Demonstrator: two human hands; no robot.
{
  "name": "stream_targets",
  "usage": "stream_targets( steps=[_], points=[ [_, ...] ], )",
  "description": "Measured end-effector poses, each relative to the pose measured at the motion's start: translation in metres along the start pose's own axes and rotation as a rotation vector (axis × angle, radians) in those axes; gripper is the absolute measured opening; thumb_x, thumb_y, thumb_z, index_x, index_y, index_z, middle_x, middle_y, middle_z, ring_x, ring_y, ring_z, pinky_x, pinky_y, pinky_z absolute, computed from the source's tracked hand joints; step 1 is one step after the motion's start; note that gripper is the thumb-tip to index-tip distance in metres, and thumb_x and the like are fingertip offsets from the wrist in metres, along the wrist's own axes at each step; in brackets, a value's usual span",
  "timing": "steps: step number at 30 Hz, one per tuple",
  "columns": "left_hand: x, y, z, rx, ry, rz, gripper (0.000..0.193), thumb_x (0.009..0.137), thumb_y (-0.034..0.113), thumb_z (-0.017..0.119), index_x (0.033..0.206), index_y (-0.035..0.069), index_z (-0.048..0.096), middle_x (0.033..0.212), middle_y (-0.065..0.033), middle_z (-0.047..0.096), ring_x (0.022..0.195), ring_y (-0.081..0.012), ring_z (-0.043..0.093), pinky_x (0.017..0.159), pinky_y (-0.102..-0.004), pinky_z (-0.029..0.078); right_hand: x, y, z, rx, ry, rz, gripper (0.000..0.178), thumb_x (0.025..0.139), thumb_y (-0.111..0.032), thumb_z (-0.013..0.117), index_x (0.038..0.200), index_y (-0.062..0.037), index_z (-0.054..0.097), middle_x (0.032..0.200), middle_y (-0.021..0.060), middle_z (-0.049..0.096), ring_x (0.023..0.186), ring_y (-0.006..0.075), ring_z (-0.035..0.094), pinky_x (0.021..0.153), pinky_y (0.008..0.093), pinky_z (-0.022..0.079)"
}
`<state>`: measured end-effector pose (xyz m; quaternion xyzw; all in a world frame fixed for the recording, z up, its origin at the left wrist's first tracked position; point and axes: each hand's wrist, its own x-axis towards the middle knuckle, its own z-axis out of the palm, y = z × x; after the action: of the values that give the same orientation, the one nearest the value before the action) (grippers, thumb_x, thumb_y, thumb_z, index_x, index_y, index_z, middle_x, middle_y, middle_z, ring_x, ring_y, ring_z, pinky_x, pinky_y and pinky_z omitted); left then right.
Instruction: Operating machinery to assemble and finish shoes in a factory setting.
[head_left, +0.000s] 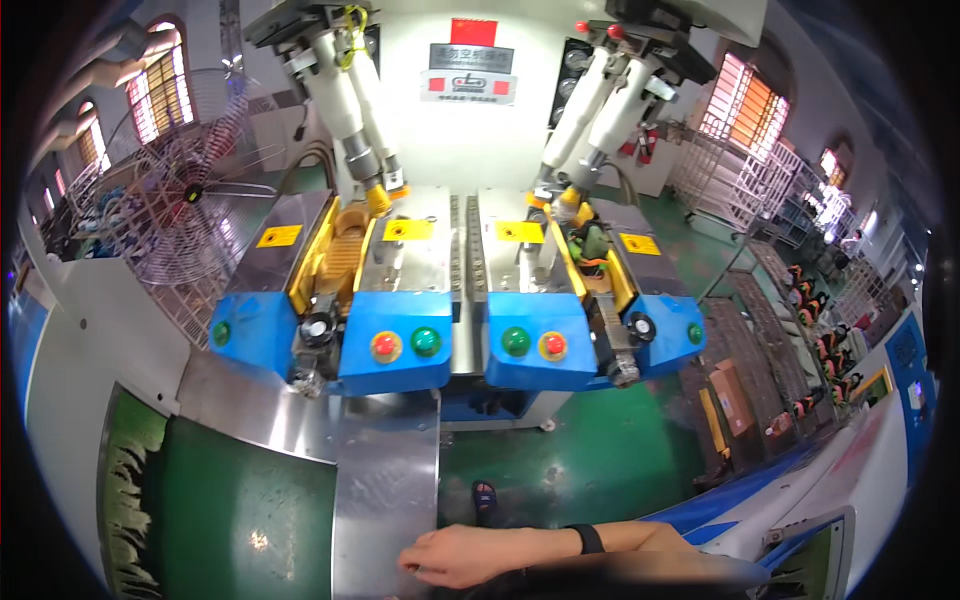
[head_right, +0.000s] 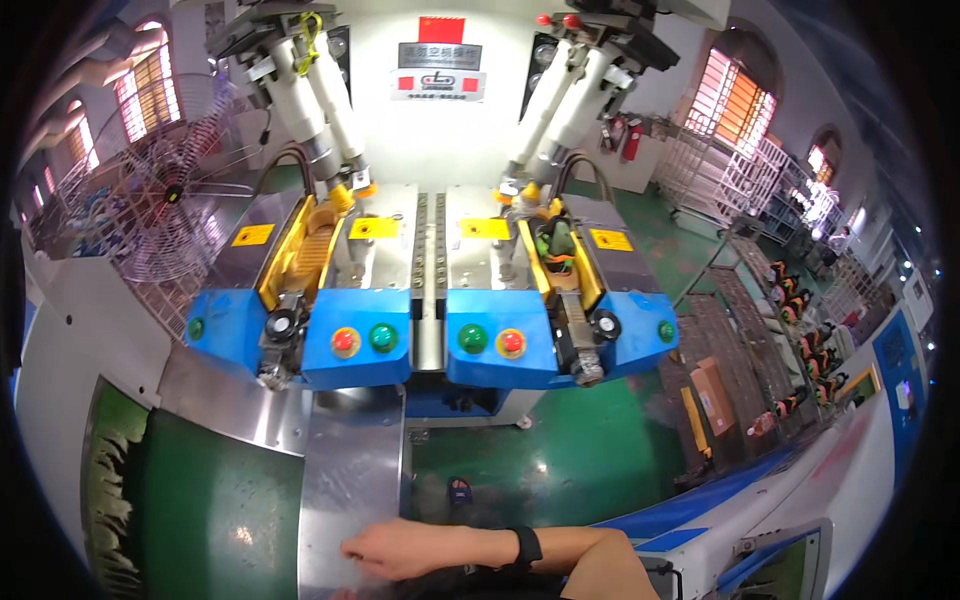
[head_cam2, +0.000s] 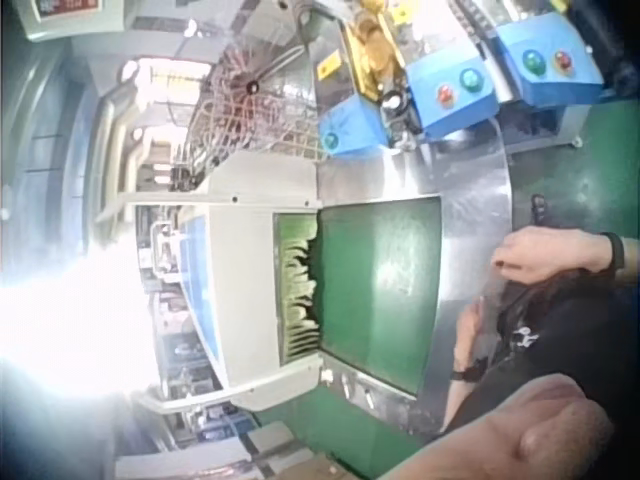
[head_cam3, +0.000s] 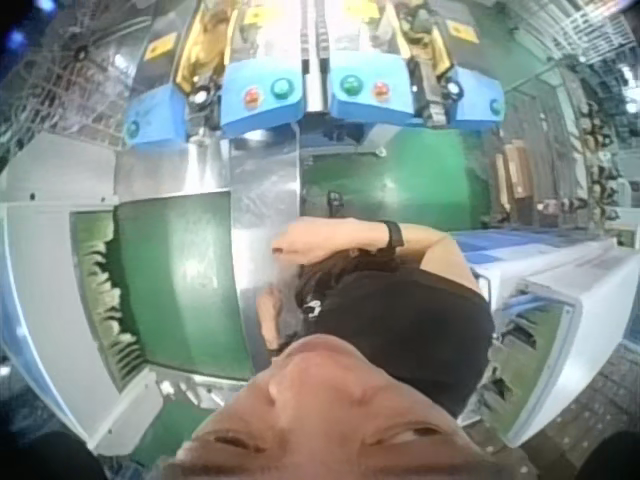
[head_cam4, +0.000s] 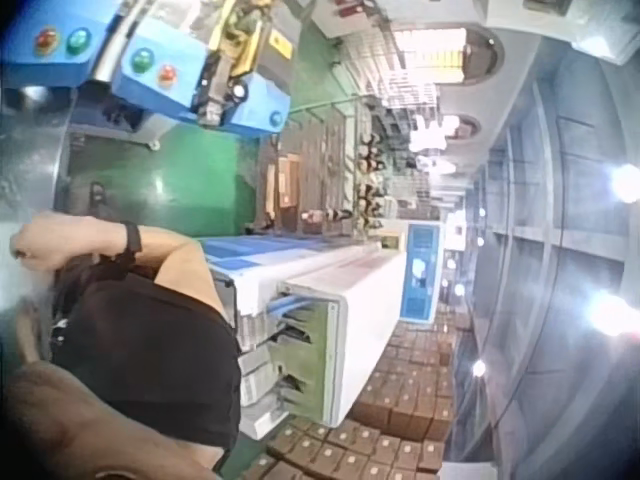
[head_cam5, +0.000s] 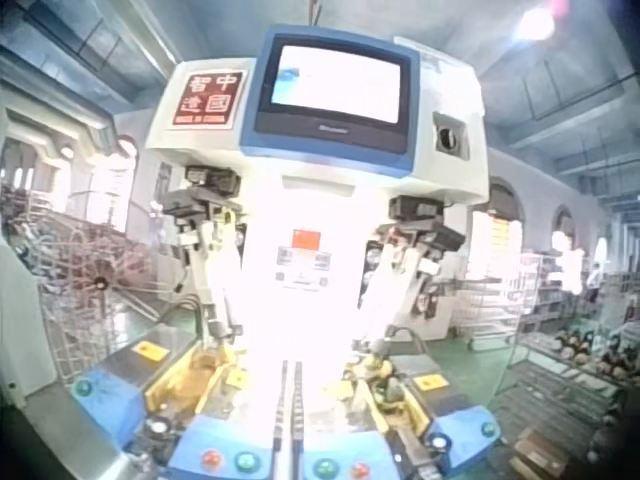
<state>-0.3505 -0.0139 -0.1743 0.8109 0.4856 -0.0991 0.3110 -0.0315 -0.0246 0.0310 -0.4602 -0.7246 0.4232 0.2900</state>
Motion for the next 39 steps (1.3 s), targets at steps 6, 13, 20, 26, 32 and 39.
stream_targets(
  steps=[6, 13, 20, 26, 32, 39],
  points=[
    [0.078, 0.086, -0.091, -0.353, 0.395, 0.034, 0.042, 0.097, 0.035, 0.045, 0.085, -0.003, 0.058, 0.067, -0.0244, 0.056, 0.058, -0.0340, 0.046, 0.057, -0.0440, 0.041, -0.092, 0.041, -0.139, -0.204, 0.727, 0.121, 0.016, 0.090, -0.016, 0.058, 0.100, -0.0051, 0.063, 0.084, 0.0100, 0.063, 0.075, 0.0194, 0.063, 0.068, 0.0310, 0.051],
    [0.117, 0.140, -0.023, -0.269, 0.479, 0.022, 0.039, 0.098, 0.028, 0.041, 0.090, -0.004, 0.061, 0.083, -0.0304, 0.061, 0.078, -0.0494, 0.057, 0.068, -0.0509, 0.045, -0.208, 0.175, -0.391, -0.376, 1.456, 0.629, 0.039, 0.079, -0.026, 0.066, 0.104, 0.0026, 0.059, 0.099, 0.0208, 0.065, 0.094, 0.0323, 0.064, 0.081, 0.0385, 0.051],
    [0.099, 0.196, -0.026, -0.134, 0.050, -0.140, 0.033, 0.096, 0.028, 0.042, 0.095, -0.001, 0.058, 0.087, -0.0260, 0.063, 0.084, -0.0444, 0.061, 0.072, -0.0475, 0.048, -0.195, 0.290, -0.481, -0.511, 1.262, 1.072, 0.050, 0.082, -0.033, 0.064, 0.106, 0.0082, 0.051, 0.097, 0.0281, 0.064, 0.093, 0.0444, 0.062, 0.082, 0.0473, 0.050],
    [0.092, 0.219, -0.051, -0.269, 0.137, -0.108, 0.029, 0.093, 0.028, 0.051, 0.105, 0.002, 0.057, 0.093, -0.0255, 0.065, 0.089, -0.0429, 0.063, 0.077, -0.0473, 0.050, -0.237, 0.285, -0.521, -0.641, 1.388, 0.841, 0.039, 0.074, -0.029, 0.066, 0.089, 0.0072, 0.059, 0.090, 0.0286, 0.064, 0.084, 0.0452, 0.062, 0.074, 0.0478, 0.049],
    [0.087, 0.189, -0.066, -0.360, 0.233, -0.055, 0.024, 0.085, 0.020, 0.058, 0.102, 0.003, 0.062, 0.093, -0.0166, 0.067, 0.087, -0.0332, 0.065, 0.079, -0.0388, 0.052, -0.293, 0.173, -0.402, 0.035, 1.588, 0.521, 0.025, 0.089, -0.021, 0.062, 0.097, 0.0020, 0.060, 0.081, 0.0044, 0.062, 0.066, 0.0132, 0.053, 0.060, 0.0303, 0.045],
    [0.082, 0.151, -0.094, -1.248, 0.005, 0.019, 0.065, 0.094, 0.041, 0.055, 0.140, 0.002, 0.032, 0.142, -0.0151, 0.040, 0.134, -0.0268, 0.038, 0.103, -0.0391, 0.039, -0.198, -0.020, -0.189, 0.104, 1.338, 0.625, 0.014, 0.087, -0.013, 0.060, 0.096, -0.0023, 0.061, 0.097, 0.0105, 0.067, 0.092, 0.0220, 0.061, 0.087, 0.0373, 0.048]
  ],
)
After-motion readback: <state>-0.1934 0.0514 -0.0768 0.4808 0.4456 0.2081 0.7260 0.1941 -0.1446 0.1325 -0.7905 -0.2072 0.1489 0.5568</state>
